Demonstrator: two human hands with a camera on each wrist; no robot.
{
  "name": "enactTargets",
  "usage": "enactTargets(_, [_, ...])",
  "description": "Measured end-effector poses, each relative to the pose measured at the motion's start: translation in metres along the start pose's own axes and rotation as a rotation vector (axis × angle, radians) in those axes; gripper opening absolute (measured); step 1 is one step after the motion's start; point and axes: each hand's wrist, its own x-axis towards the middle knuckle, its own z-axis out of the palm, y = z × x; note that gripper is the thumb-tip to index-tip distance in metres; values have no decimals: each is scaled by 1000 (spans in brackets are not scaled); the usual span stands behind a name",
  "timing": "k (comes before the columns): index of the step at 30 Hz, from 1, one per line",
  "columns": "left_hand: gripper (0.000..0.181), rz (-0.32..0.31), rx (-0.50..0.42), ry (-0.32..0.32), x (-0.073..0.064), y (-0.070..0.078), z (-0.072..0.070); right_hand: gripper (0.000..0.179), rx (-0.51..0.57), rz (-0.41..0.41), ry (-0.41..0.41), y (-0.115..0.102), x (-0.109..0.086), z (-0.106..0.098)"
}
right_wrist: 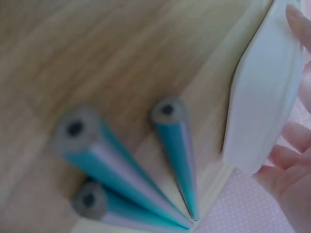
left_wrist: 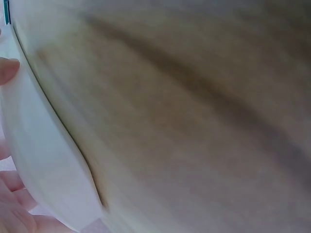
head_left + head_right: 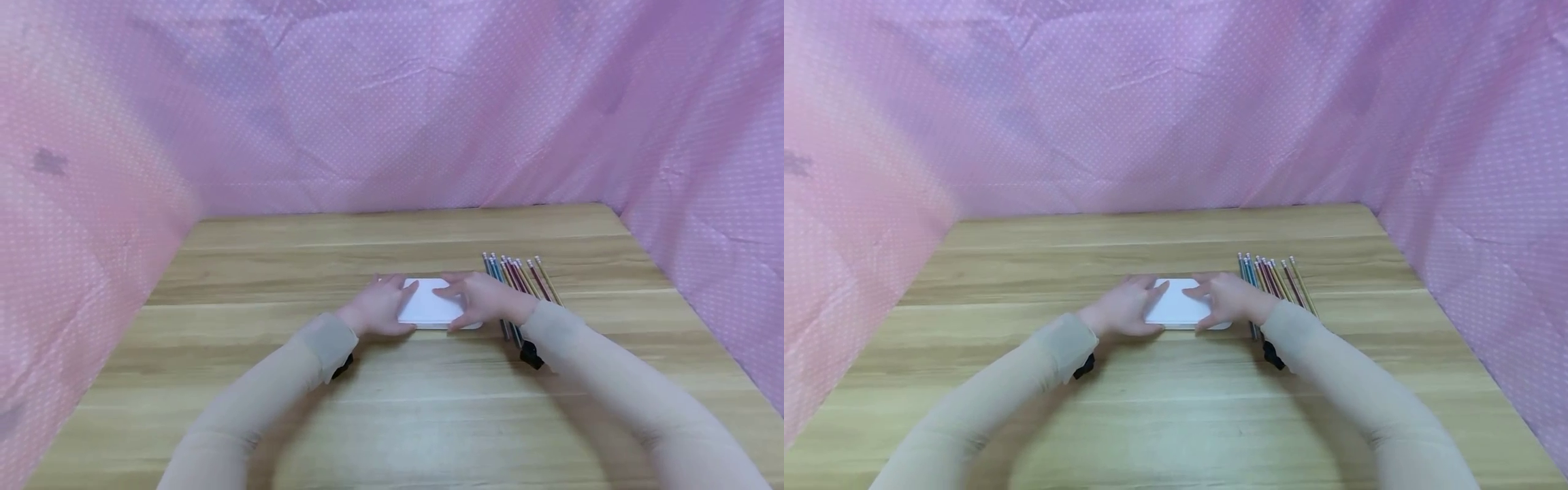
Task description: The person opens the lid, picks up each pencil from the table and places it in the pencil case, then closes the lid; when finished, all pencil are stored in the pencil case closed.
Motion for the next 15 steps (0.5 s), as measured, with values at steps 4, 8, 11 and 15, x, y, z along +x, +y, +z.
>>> enactTargets(4, [82, 8, -4, -28, 1, 1, 0, 71, -17, -5, 0, 0, -4, -1])
enactTargets(8, [81, 13, 19, -45, 0, 1, 0, 68, -46, -31, 21, -1, -3, 0])
enactTargets(11, [81, 10, 43, -26, 1, 1, 0, 66, -65, -77, 52, 0, 0, 1])
enactTargets(15, [79, 6, 40, 7, 3, 2, 2, 63, -65, -102, 68, 3, 3, 0])
